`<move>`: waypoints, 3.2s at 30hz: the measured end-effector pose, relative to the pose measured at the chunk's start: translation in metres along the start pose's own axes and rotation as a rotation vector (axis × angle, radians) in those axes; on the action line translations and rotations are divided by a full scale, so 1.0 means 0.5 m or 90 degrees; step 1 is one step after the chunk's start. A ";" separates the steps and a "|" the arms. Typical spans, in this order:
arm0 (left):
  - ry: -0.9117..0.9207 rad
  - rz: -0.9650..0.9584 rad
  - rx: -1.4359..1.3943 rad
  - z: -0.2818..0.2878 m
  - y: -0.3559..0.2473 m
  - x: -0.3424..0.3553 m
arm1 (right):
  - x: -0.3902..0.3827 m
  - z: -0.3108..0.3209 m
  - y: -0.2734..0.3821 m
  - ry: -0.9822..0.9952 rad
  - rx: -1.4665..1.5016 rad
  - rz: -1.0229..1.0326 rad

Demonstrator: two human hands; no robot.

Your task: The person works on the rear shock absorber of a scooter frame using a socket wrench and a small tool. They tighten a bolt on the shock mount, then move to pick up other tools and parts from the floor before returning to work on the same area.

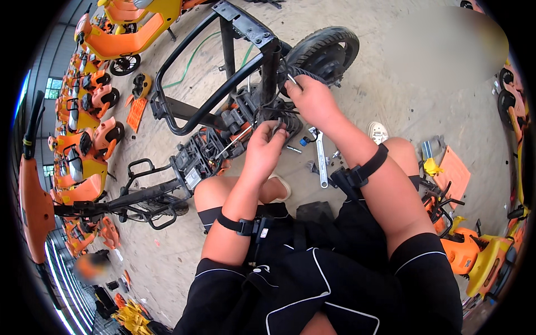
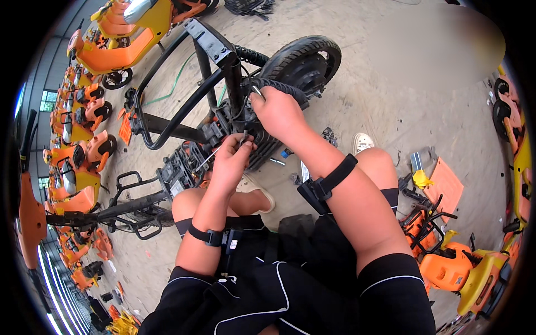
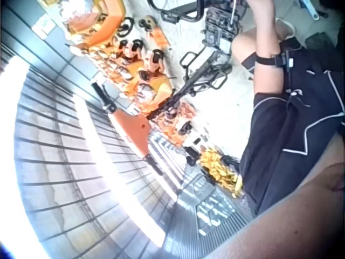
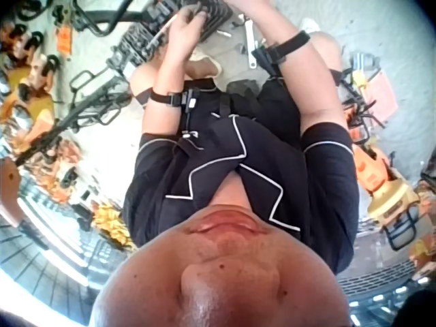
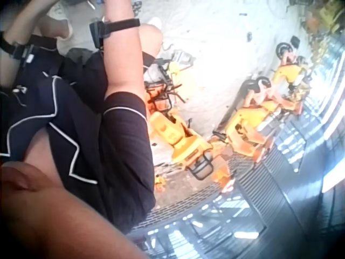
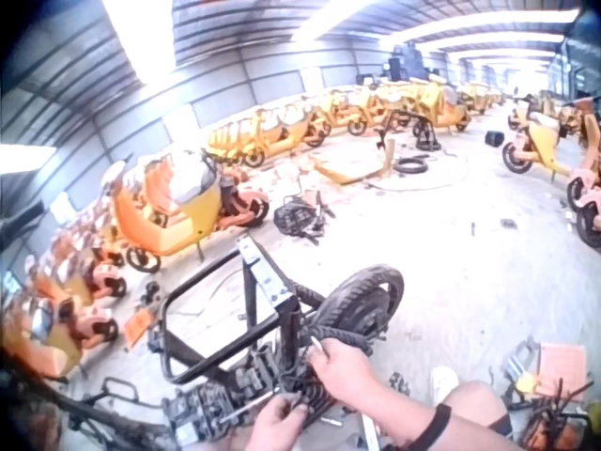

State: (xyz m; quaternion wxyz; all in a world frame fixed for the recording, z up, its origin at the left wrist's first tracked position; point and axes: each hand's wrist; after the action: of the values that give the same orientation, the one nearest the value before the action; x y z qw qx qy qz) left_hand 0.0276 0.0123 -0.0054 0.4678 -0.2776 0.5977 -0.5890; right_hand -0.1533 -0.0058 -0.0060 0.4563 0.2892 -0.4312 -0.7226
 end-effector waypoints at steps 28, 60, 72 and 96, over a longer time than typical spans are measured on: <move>-0.005 0.062 -0.349 0.067 0.024 -0.024 | -0.032 0.117 -0.128 0.157 -0.439 -0.124; 0.045 -0.049 -0.086 -0.064 0.003 -0.016 | -0.180 0.188 -0.052 0.339 0.137 -0.251; -0.156 -0.257 0.161 -0.008 0.029 -0.015 | -0.084 -0.039 -0.401 0.651 -0.730 0.139; -0.087 -0.230 0.251 0.008 0.107 -0.082 | -0.199 -0.239 -0.626 0.720 -0.694 -0.112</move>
State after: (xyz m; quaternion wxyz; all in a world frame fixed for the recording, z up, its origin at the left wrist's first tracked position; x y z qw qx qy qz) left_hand 0.0597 0.0547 -0.0470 0.4393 -0.3222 0.3798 -0.7476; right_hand -0.1432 0.1079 -0.3363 0.6249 0.3811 0.3057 -0.6090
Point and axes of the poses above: each hand's wrist, its own x-axis towards the middle knuckle, its own z-axis out of the back of the hand, y = z × x, and after that the axes turned 5 degrees about -z, right-handed
